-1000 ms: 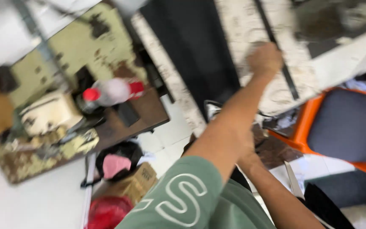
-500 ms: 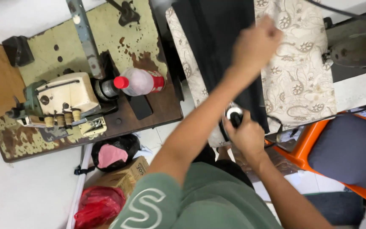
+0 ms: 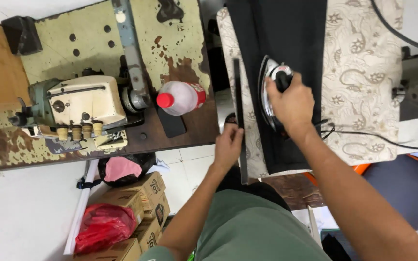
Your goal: Ironing a pair of black pants on a pressing table using a hand iron and a spray bottle.
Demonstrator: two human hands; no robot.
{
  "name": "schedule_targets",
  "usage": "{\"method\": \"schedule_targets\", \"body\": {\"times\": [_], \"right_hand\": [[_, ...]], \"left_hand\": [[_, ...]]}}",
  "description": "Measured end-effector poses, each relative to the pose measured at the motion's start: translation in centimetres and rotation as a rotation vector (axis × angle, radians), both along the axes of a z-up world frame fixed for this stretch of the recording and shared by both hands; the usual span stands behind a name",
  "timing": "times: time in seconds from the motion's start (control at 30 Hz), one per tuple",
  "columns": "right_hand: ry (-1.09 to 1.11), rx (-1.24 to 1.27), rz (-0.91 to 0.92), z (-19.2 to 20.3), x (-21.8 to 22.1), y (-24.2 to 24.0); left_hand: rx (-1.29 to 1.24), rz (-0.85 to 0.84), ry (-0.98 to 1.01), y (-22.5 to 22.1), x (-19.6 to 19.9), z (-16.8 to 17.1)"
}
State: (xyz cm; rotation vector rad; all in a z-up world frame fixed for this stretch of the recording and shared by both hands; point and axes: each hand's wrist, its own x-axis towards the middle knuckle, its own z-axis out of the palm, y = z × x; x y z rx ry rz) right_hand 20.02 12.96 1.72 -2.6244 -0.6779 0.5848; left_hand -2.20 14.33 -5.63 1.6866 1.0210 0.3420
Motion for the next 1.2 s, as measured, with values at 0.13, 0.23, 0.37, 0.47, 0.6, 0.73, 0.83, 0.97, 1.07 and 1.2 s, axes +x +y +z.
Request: {"method": "schedule_targets", "body": {"times": [0.13,0.23,0.37,0.47,0.6,0.73,0.83,0.97,1.07,1.2], "right_hand": [[-0.002,0.037,0.007,0.0,1.4,2.3],[-0.113,0.072,0.054,-1.3,2.5,3.4],[-0.101,0.135,0.085,-2.3,4.1,4.7],[-0.059,0.159,0.099,-2.5,4.4,4.5],[0.038,0.066,0.092,1.5,1.7,1.1],[0.2,-0.135,0.083,4.5,-4.4,-7.7],[0.29,-0.299,0.058,5.2,-7.2,-14.5],[0.364,-0.394,-0.019,3.4,-8.0,-23.6],[0.336,-0.254,-0.199,2.8,-7.7,-29.5],[0.296,0.227,-0.406,4.1,-5.5,-36.2]], "left_hand": [[-0.131,-0.056,0.087,-0.8,-0.5,-2.9],[-0.151,-0.061,0.219,-0.9,-0.1,-4.1],[-0.206,-0.106,0.221,0.4,0.5,-2.6],[-0.115,-0.107,0.131,0.8,0.1,-2.8],[-0.136,-0.018,0.062,2.6,1.3,0.8],[-0.102,0.114,-0.047,3.3,4.0,0.2],[-0.177,0.082,-0.047,3.8,7.5,-0.4],[-0.29,0.041,-0.088,1.8,10.5,-3.7],[-0.332,-0.064,0.034,1.1,11.4,-5.2],[-0.107,-0.138,0.35,1.2,12.0,-2.4]]}}
